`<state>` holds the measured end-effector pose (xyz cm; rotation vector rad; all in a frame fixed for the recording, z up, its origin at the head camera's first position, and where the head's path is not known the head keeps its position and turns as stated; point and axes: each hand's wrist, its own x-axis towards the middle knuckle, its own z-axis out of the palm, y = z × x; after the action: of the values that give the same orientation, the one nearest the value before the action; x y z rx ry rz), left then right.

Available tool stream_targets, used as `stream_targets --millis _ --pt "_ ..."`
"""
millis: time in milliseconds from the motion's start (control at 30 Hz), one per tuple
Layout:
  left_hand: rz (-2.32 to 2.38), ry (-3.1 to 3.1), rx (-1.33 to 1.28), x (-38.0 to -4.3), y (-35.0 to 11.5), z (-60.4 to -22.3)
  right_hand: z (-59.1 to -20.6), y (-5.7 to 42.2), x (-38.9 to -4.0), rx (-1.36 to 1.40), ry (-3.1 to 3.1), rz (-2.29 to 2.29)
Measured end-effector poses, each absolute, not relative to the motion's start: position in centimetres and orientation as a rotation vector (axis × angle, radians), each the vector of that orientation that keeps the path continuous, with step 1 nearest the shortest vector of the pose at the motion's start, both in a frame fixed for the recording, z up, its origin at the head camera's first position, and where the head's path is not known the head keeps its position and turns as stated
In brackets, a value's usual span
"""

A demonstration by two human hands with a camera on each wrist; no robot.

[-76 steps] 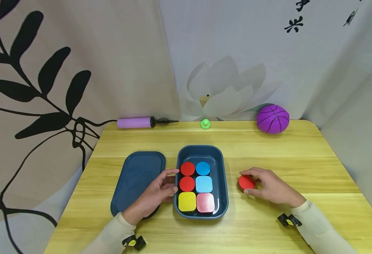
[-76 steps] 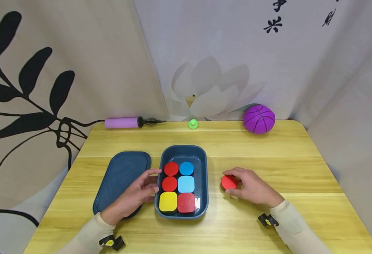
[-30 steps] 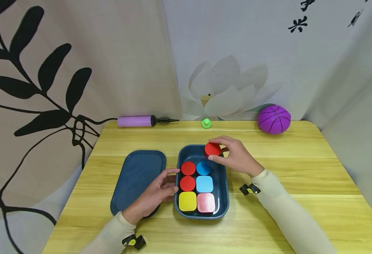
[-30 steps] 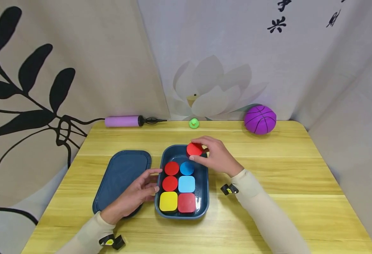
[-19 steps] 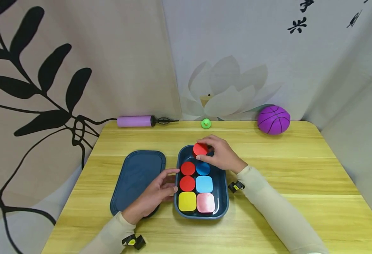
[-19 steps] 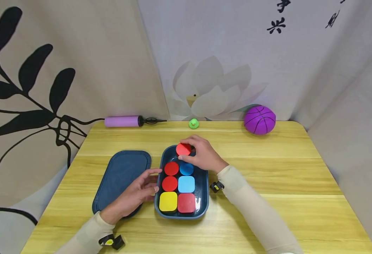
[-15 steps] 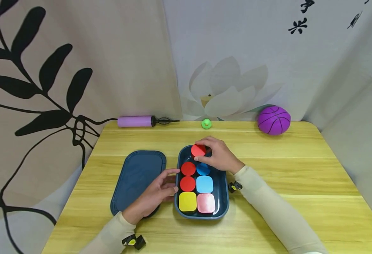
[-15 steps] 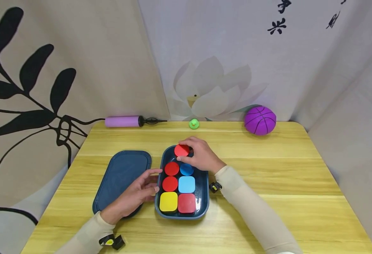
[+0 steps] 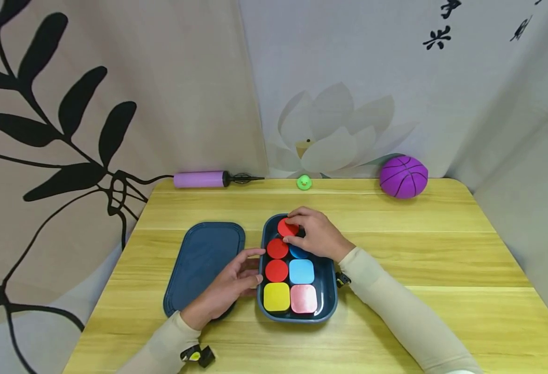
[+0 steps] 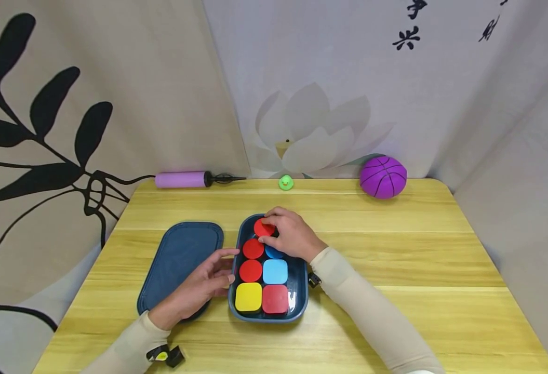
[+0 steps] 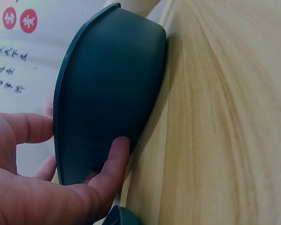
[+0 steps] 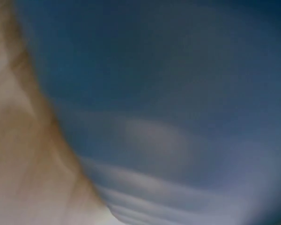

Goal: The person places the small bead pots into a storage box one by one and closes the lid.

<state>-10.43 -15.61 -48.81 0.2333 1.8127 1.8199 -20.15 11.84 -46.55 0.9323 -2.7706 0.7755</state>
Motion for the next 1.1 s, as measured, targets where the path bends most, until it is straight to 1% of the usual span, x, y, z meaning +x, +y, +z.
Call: stream_targets --millis 367,633,733,900,1100 --pt "1.824 1.815 0.218 -10.3 -15.5 -48.8 -46.8 12.2 -20.0 0.873 -2.732 0.939" --pt "1.828 1.826 0.221 -10.3 -15.5 -48.8 -45.6 13.0 -19.5 0.932 -2.702 1.028" --pt "1.825 1.830 0.215 -10.4 -15.5 -48.8 -44.5 13.3 -18.8 0.982 -2.742 1.021" --pt "1.827 1.824 0.214 -10.7 -15.3 -48.9 -42.2 13.4 -16.6 1.078 -2.807 0.974" --pt "1.834 1.808 0.234 -10.8 -15.1 -49.0 -40.5 11.9 -14.1 1.206 -2.779 1.032"
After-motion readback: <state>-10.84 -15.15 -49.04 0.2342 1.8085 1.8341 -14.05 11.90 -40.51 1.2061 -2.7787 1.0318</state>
